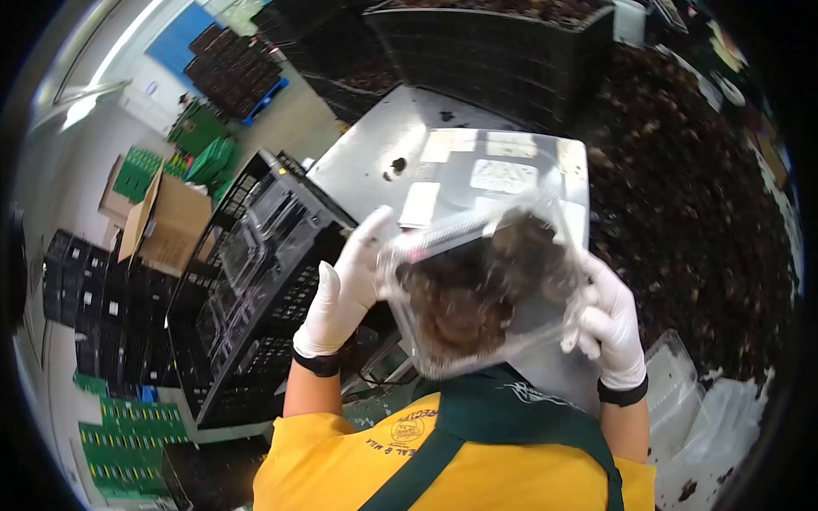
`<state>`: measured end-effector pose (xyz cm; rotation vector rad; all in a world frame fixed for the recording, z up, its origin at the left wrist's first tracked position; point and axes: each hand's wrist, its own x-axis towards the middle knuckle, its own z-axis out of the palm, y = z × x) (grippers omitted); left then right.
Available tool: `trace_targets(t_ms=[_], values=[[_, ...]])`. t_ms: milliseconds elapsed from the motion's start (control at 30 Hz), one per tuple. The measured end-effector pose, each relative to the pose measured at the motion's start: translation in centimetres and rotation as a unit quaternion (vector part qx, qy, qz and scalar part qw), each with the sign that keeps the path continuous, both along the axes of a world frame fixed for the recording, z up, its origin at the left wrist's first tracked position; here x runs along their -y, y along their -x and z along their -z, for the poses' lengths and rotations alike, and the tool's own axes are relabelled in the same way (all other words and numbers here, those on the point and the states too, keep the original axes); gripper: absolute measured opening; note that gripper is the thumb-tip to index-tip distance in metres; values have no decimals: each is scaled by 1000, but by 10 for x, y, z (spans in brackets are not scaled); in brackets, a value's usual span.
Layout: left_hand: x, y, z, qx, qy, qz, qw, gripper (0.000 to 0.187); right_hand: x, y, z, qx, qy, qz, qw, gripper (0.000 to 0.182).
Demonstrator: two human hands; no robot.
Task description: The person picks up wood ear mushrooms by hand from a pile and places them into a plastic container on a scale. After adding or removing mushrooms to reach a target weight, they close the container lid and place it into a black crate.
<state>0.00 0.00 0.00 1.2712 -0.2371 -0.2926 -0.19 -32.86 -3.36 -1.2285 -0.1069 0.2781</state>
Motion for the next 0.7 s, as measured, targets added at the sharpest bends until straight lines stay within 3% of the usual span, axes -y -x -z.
trace_targets(t_ms=[33, 67, 100, 167, 300, 333, 367, 433, 467, 567, 633, 700], values=[[3, 2, 1, -30, 8, 36, 999, 110, 6, -2, -2, -19, 27, -36, 999, 74], [7, 7, 6, -15, -25, 32, 999, 99, 10, -6, -1, -30, 39, -66, 997, 72], [-41, 26, -20, -6, -126, 30, 992, 91, -48, 6, 8, -39, -38, -98, 994, 70], [-42, 38, -23, -29, -115, -26, 993, 87, -52, 4, 8, 15, -49, -127, 990, 63], [-107, 62, -45, 9, -107, -226, 968, 63, -58, -2, -1, 65, 42, -61, 995, 50], [-131, 69, -58, 42, -215, -320, 922, 54, -55, -3, -2, 58, 53, -46, 996, 48], [-154, 83, -65, 53, -157, -364, 916, 50, -52, -3, -2, 50, 65, -31, 996, 47], [-214, 105, -74, 88, -213, -457, 859, 47, -43, -3, 2, 45, 76, 6, 996, 43], [-262, 117, -69, 95, -139, -448, 878, 46, -37, -3, 6, 47, 66, 17, 997, 42], [-367, 144, -64, 24, -93, -485, 869, 48, -23, 2, 16, 47, 43, 55, 996, 42], [-415, 145, -51, -61, -93, -552, 826, 48, -16, 6, 18, 71, 57, 72, 993, 42], [-452, 142, -32, -116, -112, -523, 837, 44, -12, 12, 15, 68, 62, 102, 991, 39]])
